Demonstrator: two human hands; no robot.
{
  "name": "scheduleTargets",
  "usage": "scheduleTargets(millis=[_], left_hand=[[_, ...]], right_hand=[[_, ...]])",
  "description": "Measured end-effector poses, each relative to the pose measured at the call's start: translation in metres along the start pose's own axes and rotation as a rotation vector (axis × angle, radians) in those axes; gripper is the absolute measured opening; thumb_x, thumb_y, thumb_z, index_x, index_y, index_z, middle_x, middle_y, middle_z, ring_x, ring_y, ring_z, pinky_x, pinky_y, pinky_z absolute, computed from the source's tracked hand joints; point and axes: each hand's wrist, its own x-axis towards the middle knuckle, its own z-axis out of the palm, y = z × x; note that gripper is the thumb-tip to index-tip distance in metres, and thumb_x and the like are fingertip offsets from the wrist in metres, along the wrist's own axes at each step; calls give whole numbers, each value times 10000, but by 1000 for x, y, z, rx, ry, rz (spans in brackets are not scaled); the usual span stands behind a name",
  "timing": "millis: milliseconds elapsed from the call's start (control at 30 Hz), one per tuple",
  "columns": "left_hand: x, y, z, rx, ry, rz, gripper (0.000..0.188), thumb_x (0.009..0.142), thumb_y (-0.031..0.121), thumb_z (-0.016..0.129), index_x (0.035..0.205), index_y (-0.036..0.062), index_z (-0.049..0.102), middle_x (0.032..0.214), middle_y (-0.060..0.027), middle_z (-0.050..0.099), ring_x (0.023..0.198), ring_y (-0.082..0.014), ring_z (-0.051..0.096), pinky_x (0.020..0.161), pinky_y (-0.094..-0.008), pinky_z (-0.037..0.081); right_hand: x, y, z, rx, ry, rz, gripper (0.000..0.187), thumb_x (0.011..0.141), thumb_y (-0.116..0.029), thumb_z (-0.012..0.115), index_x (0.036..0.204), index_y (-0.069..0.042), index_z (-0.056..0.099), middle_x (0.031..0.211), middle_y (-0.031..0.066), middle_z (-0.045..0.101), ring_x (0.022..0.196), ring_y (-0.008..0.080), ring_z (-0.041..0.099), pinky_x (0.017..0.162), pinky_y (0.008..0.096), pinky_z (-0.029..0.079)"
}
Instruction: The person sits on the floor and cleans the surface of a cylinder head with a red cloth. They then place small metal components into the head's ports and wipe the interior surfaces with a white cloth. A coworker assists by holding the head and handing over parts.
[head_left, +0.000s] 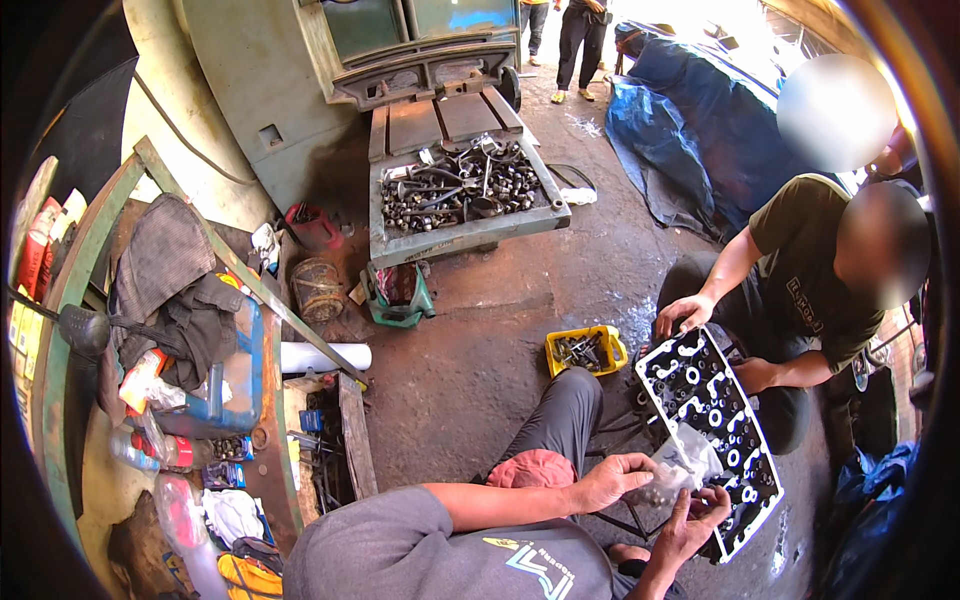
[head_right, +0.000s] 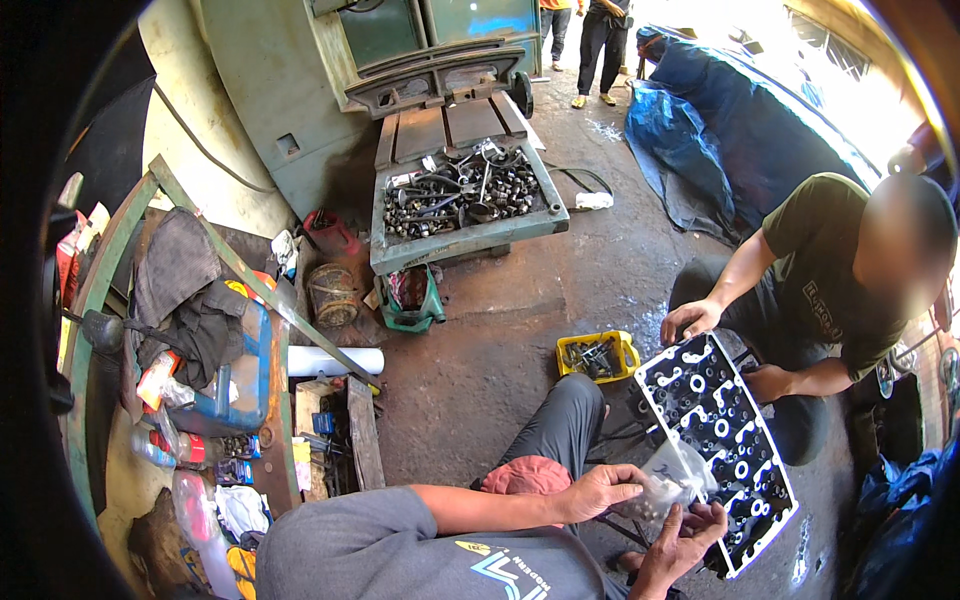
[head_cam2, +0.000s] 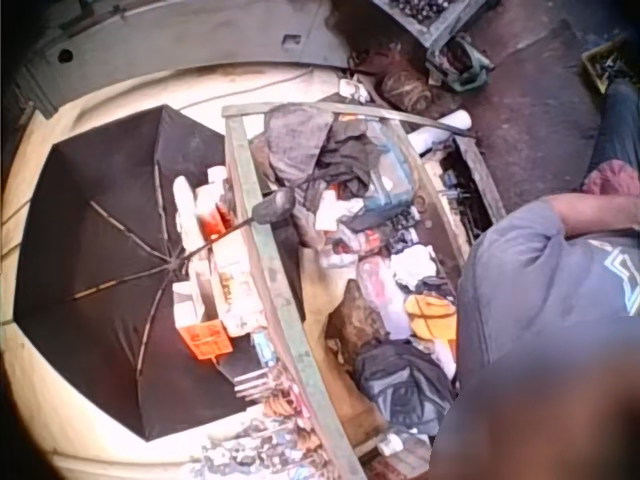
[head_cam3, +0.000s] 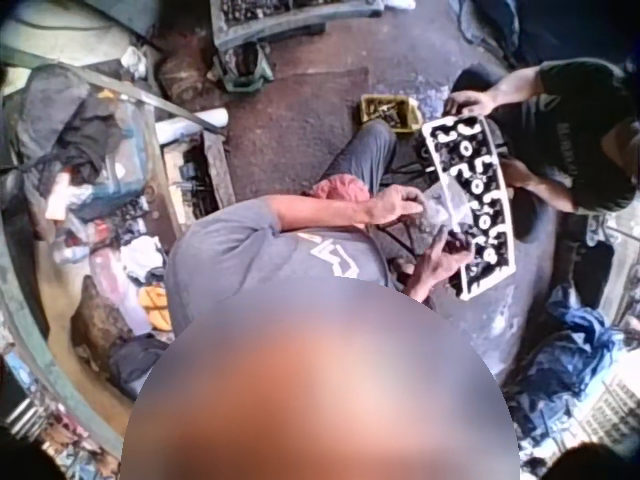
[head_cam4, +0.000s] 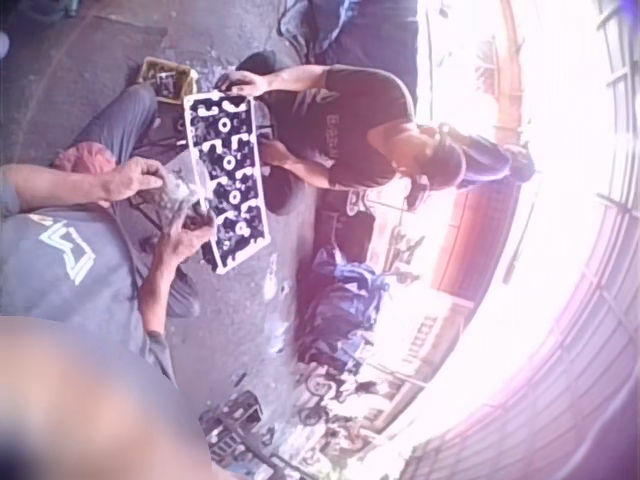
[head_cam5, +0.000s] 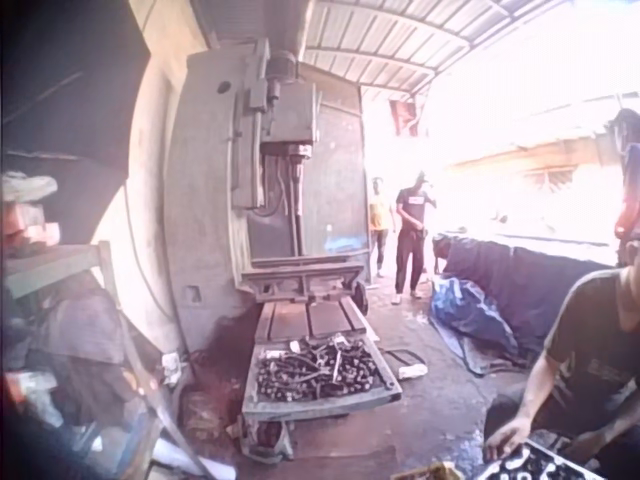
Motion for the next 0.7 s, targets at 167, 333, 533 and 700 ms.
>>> scheduleTargets(millis=[167,333,533,700], left_hand=[[-8,-10,12,32,-110,50,317,1005,38,500,1322,19,514,1242,-13,590,1134,-79,522,1020,-262,401],[-15,0,21,311,-180,-48,455,1022,30,425,1474,-11,413,1415,-65,527,1317,-126,443,1133,-278,307],[-22,3,27,283,-216,-44,394,1043,61,431,1425,-19,485,1434,-102,527,1313,-165,483,1137,-310,345],[-18,2,22,359,-198,-88,401,1065,115,421,1438,-28,456,1432,-93,525,1295,-150,497,1111,-295,374]], right_hand=[[-12,-10,-6,-349,-143,-299,206,845,-8,630,1046,16,595,1397,228,401,1187,364,472,1021,456,403],[-21,-6,-7,-246,-123,-38,310,865,-8,611,1170,39,580,1469,282,372,1306,443,455,1042,461,412],[-25,4,-16,-232,-194,13,313,816,39,551,1126,80,569,1312,261,489,1199,413,498,1019,412,404],[-23,5,-23,-130,-278,-89,262,786,71,527,1005,12,658,1229,209,550,1136,371,539,975,394,432]])
